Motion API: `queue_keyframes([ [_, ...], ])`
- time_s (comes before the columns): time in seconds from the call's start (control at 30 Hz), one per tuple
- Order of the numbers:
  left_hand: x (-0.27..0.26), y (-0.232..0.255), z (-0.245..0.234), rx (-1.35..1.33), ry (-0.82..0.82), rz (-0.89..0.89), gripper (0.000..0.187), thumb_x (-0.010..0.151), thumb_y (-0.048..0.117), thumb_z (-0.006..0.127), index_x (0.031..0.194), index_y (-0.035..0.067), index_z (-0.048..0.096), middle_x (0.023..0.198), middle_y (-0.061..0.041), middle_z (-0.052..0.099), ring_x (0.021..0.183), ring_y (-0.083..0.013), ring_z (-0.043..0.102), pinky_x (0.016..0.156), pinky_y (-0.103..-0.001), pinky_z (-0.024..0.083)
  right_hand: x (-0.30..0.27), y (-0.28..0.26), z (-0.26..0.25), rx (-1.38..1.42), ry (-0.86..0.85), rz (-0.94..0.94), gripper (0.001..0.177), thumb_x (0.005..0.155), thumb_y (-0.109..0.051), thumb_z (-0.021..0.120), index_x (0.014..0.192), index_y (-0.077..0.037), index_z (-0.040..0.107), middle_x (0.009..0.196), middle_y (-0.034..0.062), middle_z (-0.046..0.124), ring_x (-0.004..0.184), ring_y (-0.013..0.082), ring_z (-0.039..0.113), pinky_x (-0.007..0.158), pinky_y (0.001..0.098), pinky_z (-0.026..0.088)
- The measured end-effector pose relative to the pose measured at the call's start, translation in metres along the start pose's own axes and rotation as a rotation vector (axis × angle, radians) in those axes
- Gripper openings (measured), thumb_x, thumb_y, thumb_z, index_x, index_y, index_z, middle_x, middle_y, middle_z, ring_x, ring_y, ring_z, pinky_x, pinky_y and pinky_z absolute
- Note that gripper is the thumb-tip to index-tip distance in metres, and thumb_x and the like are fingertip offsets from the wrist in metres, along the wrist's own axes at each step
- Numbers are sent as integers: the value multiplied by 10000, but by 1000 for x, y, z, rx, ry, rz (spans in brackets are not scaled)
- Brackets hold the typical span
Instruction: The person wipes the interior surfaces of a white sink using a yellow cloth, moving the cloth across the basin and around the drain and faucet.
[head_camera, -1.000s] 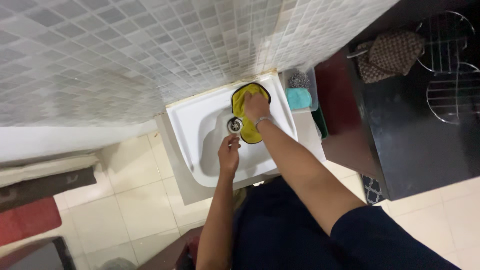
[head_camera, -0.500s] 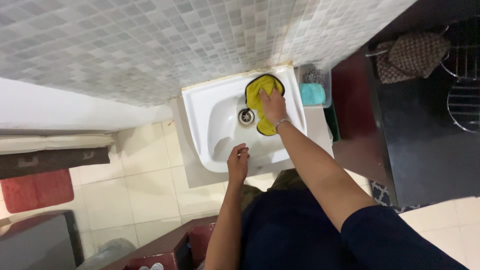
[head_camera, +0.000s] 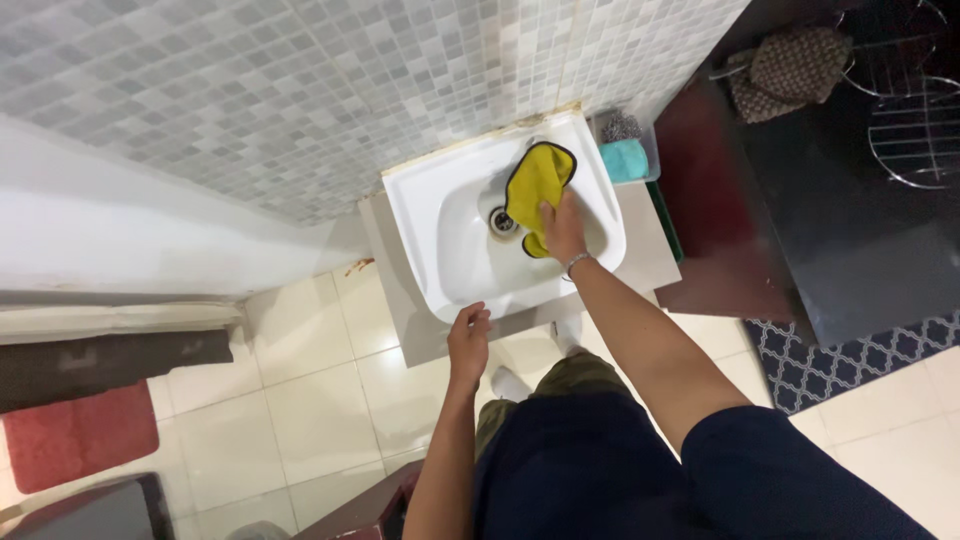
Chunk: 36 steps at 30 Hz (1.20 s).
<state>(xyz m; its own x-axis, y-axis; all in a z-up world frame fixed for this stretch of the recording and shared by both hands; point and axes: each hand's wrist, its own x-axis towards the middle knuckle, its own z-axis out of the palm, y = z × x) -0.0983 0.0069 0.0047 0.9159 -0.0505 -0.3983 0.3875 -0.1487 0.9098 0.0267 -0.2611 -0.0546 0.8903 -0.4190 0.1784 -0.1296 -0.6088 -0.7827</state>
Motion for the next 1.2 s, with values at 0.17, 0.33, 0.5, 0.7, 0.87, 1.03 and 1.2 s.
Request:
queue_keyframes([
  [0.17,-7,-19,-16,75,-1,-7,343,963,237,623,1245,51,683,1074,-105,742,938,-187,699,853,-316,534,-64,5,-11,-180,-167,10,161,1011,-174,572,1039,-36,651,1009,232,687,1000,444,655,867,528,514],
  [0.33,14,-3,3,130,-7,49,336,972,249,624,1238,56,695,1052,-108,745,914,-208,698,838,-335,544,-73,-48,-28,-370,-446,-119,123,910,-155,627,960,-57,681,994,181,686,990,404,663,878,511,516],
  [0.5,61,25,42,42,87,390,584,891,158,656,1420,-8,472,1284,-156,521,961,-237,625,829,-354,521,-63,-103,-55,61,-459,-524,365,922,-197,643,1180,60,659,1140,284,624,1034,454,583,888,530,485],
  [0.7,107,36,70,230,-21,142,259,949,193,654,1132,22,718,905,-116,740,826,-223,686,792,-334,532,11,-108,-75,14,-237,41,221,1000,-199,559,1085,-57,705,1045,134,700,933,339,675,871,443,537],
  [0.87,121,43,82,96,107,51,214,913,174,646,1038,9,699,916,-114,729,825,-213,692,784,-335,531,81,-103,-79,-252,-215,-270,292,966,-178,613,1224,-49,658,1185,180,634,1068,392,610,899,491,511],
  [1.03,130,47,84,50,164,31,242,920,180,631,1080,10,692,935,-120,725,842,-222,678,783,-345,525,108,-101,-52,-558,-402,-316,511,867,-229,695,1324,-46,558,1296,166,570,1159,370,590,879,533,489],
  [1.2,138,43,90,22,196,-101,266,932,189,631,1109,2,697,961,-157,719,865,-261,651,802,-366,516,109,-77,-25,-872,-307,-498,534,860,-133,593,1356,56,539,1316,220,573,1142,349,587,910,502,454],
])
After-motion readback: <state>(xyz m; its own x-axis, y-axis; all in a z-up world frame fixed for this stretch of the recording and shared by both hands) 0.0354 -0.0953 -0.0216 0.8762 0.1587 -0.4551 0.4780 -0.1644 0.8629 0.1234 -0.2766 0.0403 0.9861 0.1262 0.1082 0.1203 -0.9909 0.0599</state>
